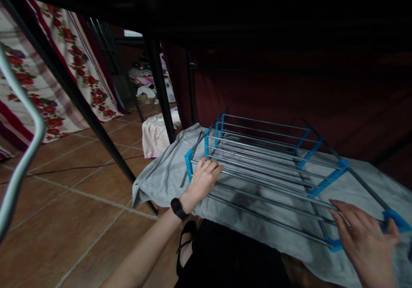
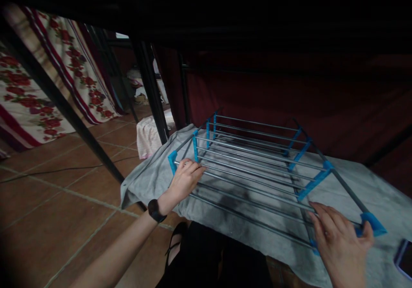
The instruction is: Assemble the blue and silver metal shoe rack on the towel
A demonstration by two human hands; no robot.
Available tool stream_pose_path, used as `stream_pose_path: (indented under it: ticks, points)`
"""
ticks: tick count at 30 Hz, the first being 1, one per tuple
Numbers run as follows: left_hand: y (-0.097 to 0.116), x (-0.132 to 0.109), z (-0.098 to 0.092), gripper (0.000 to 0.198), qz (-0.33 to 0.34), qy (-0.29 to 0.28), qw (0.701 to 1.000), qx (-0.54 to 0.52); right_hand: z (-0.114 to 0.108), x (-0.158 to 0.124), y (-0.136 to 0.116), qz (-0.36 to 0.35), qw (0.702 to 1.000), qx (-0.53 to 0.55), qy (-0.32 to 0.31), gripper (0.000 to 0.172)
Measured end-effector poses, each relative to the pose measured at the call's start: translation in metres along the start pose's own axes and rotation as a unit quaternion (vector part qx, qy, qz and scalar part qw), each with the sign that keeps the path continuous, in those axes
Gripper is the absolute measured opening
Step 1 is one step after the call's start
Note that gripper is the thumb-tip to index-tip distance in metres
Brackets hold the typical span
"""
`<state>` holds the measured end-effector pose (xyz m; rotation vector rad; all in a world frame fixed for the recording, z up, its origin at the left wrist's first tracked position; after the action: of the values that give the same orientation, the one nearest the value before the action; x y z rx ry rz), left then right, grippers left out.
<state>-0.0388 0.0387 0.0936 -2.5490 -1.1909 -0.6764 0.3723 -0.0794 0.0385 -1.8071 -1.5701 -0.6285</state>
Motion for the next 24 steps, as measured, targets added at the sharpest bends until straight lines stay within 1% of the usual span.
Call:
stream_pose_path:
  ticks: [2, 4, 6, 7, 8, 9, 11, 12, 13, 14, 15, 18, 22, 24]
  points:
    - [-0.007, -0.011, -0.005, 0.041, -0.034, 0.046, 0.998, -0.002, 0.0, 0.0, 0.003, -0.032, 0.999, -0.017, -0.004, 0.046]
    - [-0.022, -0.025, -0.011, 0.05, -0.101, 0.119, 0.988, -0.021, 0.001, -0.001, 0.007, -0.049, 0.998, -0.033, -0.008, 0.044]
    - [-0.046, -0.041, -0.015, 0.059, -0.19, 0.193, 0.959, -0.078, 0.002, -0.002, 0.011, -0.048, 0.998, -0.038, -0.009, 0.044]
    - [-0.059, -0.049, -0.015, 0.065, -0.232, 0.223, 0.938, -0.126, 0.002, -0.003, 0.012, -0.051, 0.998, -0.04, -0.009, 0.044]
    - [-0.072, -0.055, -0.012, 0.07, -0.266, 0.242, 0.914, -0.185, 0.003, -0.003, 0.012, -0.053, 0.998, -0.042, -0.01, 0.045]
    - [-0.084, -0.058, -0.006, 0.074, -0.29, 0.245, 0.89, -0.252, 0.003, -0.004, 0.011, -0.056, 0.997, -0.043, -0.012, 0.046]
    - [-0.099, -0.058, 0.008, 0.076, -0.307, 0.216, 0.847, -0.377, 0.001, -0.004, 0.009, -0.058, 0.997, -0.043, -0.008, 0.048]
    - [-0.102, -0.056, 0.015, 0.075, -0.302, 0.194, 0.833, -0.421, -0.001, -0.003, 0.008, -0.06, 0.997, -0.041, -0.006, 0.049]
    - [-0.103, -0.053, 0.02, 0.074, -0.293, 0.177, 0.825, -0.45, -0.001, -0.003, 0.006, -0.061, 0.997, -0.038, -0.008, 0.051]
    - [-0.103, -0.051, 0.024, 0.073, -0.286, 0.171, 0.822, -0.463, -0.002, -0.002, 0.005, -0.062, 0.997, -0.037, -0.01, 0.052]
    - [-0.102, -0.049, 0.026, 0.071, -0.282, 0.176, 0.821, -0.464, -0.003, -0.002, 0.003, -0.063, 0.997, -0.036, -0.011, 0.052]
    - [-0.098, -0.045, 0.027, 0.065, -0.279, 0.206, 0.831, -0.434, -0.004, -0.001, 0.001, -0.057, 0.998, -0.036, -0.009, 0.051]
    - [-0.091, -0.043, 0.023, 0.061, -0.271, 0.212, 0.869, -0.355, -0.003, 0.0, 0.003, -0.052, 0.998, -0.028, -0.004, 0.05]
    - [-0.089, -0.042, 0.022, 0.06, -0.27, 0.218, 0.883, -0.316, -0.001, -0.001, 0.005, -0.056, 0.998, -0.02, -0.003, 0.049]
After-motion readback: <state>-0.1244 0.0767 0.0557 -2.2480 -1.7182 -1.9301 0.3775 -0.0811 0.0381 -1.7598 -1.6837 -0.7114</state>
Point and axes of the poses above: each hand's wrist, its own x-axis towards the middle knuckle, its own z-axis out of the palm, y = z × x, the point moved 5 cm from there along x, towards the middle knuckle, and after that the axes turned 3 degrees about -y, right-handed, at the moved point
